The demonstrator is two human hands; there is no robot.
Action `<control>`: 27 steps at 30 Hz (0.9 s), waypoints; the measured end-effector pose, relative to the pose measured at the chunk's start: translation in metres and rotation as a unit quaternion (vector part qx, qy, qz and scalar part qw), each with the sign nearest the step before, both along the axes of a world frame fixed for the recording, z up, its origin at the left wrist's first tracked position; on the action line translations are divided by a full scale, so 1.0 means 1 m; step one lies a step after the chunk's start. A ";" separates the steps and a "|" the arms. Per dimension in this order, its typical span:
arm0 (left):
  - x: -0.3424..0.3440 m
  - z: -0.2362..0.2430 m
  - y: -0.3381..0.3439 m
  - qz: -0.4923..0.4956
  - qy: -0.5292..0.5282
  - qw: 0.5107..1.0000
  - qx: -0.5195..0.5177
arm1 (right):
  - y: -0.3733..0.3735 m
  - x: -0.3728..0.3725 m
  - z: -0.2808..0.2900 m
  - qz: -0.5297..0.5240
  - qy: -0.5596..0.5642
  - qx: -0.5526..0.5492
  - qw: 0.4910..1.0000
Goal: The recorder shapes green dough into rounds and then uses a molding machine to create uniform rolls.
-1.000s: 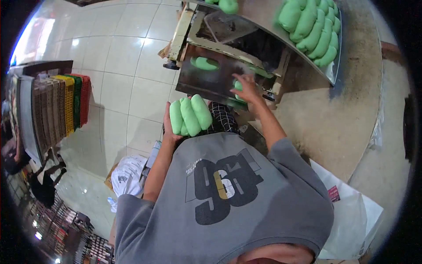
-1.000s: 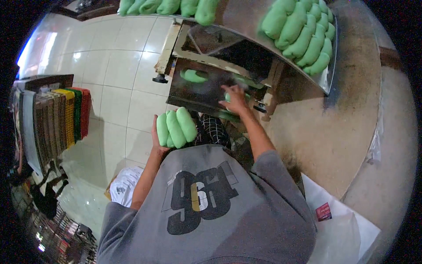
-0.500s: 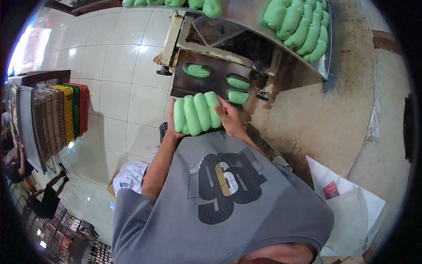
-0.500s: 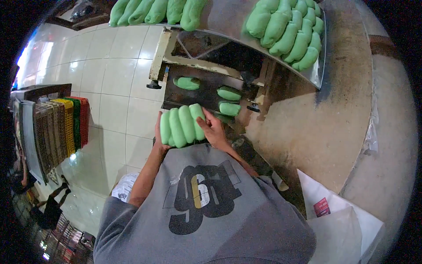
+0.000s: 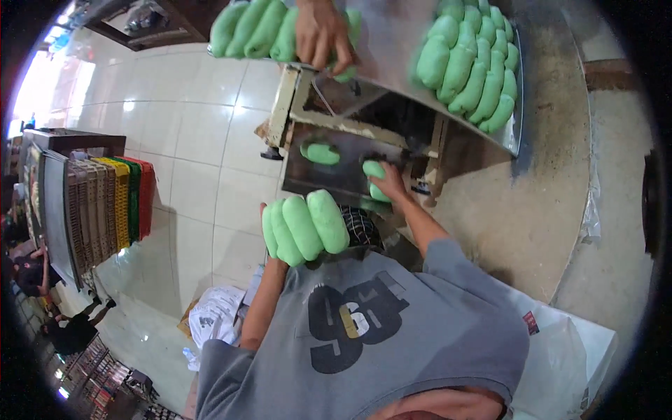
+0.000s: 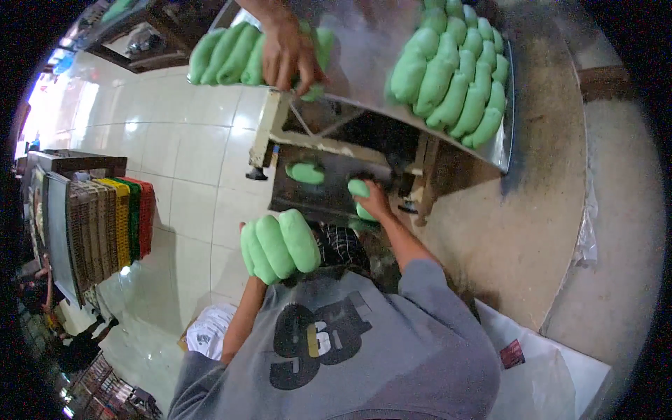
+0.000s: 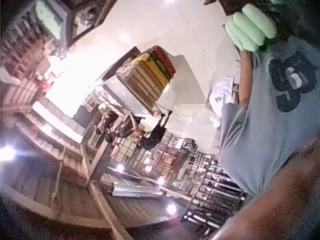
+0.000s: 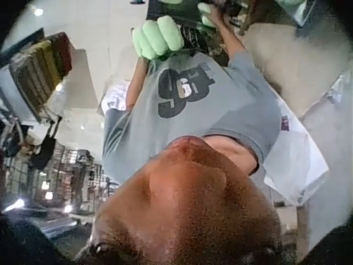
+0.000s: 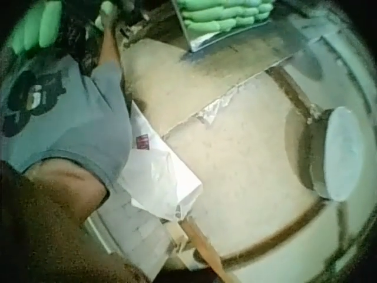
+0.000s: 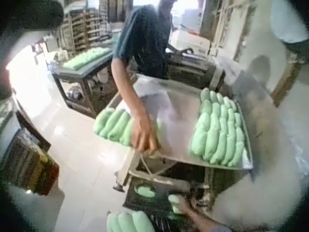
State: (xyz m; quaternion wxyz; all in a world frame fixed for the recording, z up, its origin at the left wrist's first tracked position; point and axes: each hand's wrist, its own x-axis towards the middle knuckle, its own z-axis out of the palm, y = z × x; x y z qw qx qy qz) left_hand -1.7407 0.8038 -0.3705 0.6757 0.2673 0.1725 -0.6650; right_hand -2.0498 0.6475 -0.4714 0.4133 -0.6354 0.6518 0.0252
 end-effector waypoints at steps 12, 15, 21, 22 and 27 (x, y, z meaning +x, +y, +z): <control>0.020 0.136 -0.113 -0.108 -0.004 0.976 -0.191 | 0.036 0.089 0.273 -0.214 -0.581 0.132 0.774; 0.047 0.213 -0.218 -0.126 -0.172 0.934 -0.285 | -0.047 0.096 0.337 -0.206 -0.558 -0.028 0.803; 0.119 0.350 -0.430 0.264 -0.815 0.502 0.120 | -0.257 0.115 0.431 -0.449 -0.485 -0.173 0.731; 0.130 0.362 -0.432 0.268 -0.854 0.433 0.104 | -0.264 0.115 0.432 -0.504 -0.455 -0.169 0.714; 0.122 0.283 -0.284 0.283 -0.815 0.451 -0.228 | -0.124 0.109 0.319 -0.093 -0.524 -0.278 0.799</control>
